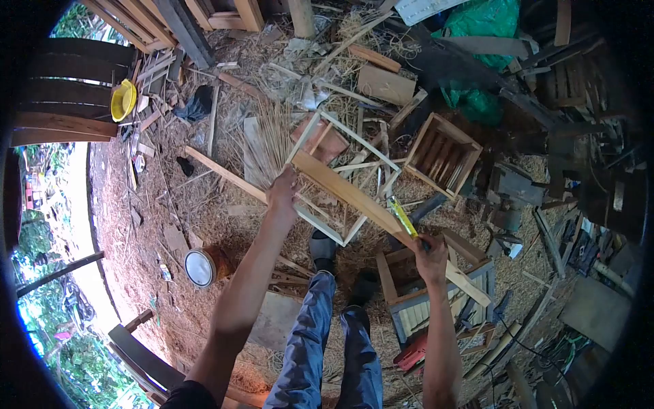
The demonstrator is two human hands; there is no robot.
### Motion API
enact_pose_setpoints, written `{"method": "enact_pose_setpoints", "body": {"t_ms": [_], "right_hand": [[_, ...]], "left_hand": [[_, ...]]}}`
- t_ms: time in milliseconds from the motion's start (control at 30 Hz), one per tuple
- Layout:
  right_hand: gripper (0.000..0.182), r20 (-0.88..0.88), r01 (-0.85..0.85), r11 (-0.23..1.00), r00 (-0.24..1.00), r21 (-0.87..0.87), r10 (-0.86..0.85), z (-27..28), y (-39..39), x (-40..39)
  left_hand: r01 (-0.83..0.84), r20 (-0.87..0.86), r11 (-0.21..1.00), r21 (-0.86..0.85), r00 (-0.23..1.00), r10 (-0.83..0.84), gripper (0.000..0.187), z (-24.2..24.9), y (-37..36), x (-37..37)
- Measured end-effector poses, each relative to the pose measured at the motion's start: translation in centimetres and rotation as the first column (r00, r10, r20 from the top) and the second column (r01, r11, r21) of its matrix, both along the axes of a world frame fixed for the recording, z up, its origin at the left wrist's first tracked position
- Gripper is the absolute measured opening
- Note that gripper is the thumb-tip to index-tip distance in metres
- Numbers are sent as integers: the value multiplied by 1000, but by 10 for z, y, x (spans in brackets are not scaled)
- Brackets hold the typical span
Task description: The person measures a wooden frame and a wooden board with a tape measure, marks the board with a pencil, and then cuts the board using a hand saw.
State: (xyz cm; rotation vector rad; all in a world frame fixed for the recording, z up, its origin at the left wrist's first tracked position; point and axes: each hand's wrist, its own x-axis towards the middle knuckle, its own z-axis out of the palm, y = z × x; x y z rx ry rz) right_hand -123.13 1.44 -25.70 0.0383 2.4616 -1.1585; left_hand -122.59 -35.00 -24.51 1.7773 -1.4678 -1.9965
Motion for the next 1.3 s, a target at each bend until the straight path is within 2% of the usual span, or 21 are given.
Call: {"method": "enact_pose_setpoints", "body": {"t_ms": [67, 100, 167, 300, 367, 500, 667, 733, 767, 800, 900, 933, 1000, 1033, 1067, 1100, 1133, 1167, 1200, 1233, 1300], "right_hand": [[31, -1, 12, 1000, 1000, 12, -12, 17, -10, 1], [31, -8, 21, 999, 1000, 26, -21, 23, -14, 0], [30, 5, 34, 999, 999, 4, -34, 11, -10, 1], [30, 44, 40, 999, 998, -5, -39, 14, -11, -2], [29, 22, 40, 999, 999, 13, -40, 20, -16, -2], [30, -86, 8, 1000, 996, 7, -8, 17, -15, -1], [31, -56, -13, 999, 998, 45, 16, 17, -14, -3], [32, -67, -11, 999, 998, 46, 14, 9, -10, -2], [32, 0, 10, 999, 1000, 36, -10, 5, -8, -1], [32, 66, 31, 999, 997, 25, -33, 3, -6, -2], [32, 18, 7, 1000, 1000, 30, -7, 10, -10, -3], [32, 20, 9, 999, 1000, 32, -10, 10, -9, -3], [32, 3, 2, 1000, 1000, -12, -2, 10, -8, -3], [32, 3, 6, 1000, 1000, -11, -6, 9, -7, -3], [31, 15, 22, 999, 1000, -24, -21, 8, -7, -2], [30, 29, 39, 999, 999, -36, -38, 7, -7, -1], [30, 29, 45, 998, 999, -36, -44, 8, -7, -1], [29, -1, 21, 999, 1000, -24, -21, 9, -8, -3], [28, -30, -2, 1000, 1000, -11, 2, 9, -8, -3], [28, -32, 6, 1000, 999, -10, -6, 9, -8, -3], [27, -104, -10, 997, 994, 76, 18, 9, -9, -1]], "left_hand": [[-167, -133, 922, 350, 965, 225, 39, -16, -3, -12], [-168, -134, 922, 350, 965, 227, 39, -19, -3, -19], [-261, -123, 850, 458, 928, 351, 37, -25, 1, -31], [-357, -70, 844, 401, 906, 417, 29, -51, 7, -32], [-254, -130, 891, 376, 938, 322, 26, -49, 4, -28], [-239, -144, 885, 399, 937, 318, 25, -61, -5, -24], [-200, -218, 921, 334, 934, 282, 27, -63, -3, -21], [-192, -188, 918, 348, 944, 269, 27, -45, -1, -24], [-187, -162, 916, 354, 953, 258, 28, -34, 0, -27], [-201, -159, 916, 349, 950, 269, 30, -49, -3, -25], [-109, -255, 912, 396, 941, 224, 30, -60, -9, -13], [-108, -253, 911, 398, 942, 222, 30, -45, -3, -14], [-103, -65, 987, 124, 992, 112, 34, -17, 15, -16], [-99, -65, 987, 125, 992, 108, 34, -25, 26, -9], [-34, -104, 982, -185, 994, 15, 34, -31, 38, 1], [23, -113, 878, -478, 990, -88, 36, -35, 49, 12], [29, -113, 878, -478, 989, -94, 36, -18, 58, 16], [323, 10, 550, -770, 868, -497, 36, -2, 66, 21], [447, 263, 52, -893, 612, -746, 38, 11, 74, 25], [445, 260, 49, -894, 607, -751, 38, 10, 82, 29], [513, 465, -294, -807, 242, -852, 40, 6, 94, 37]]}}
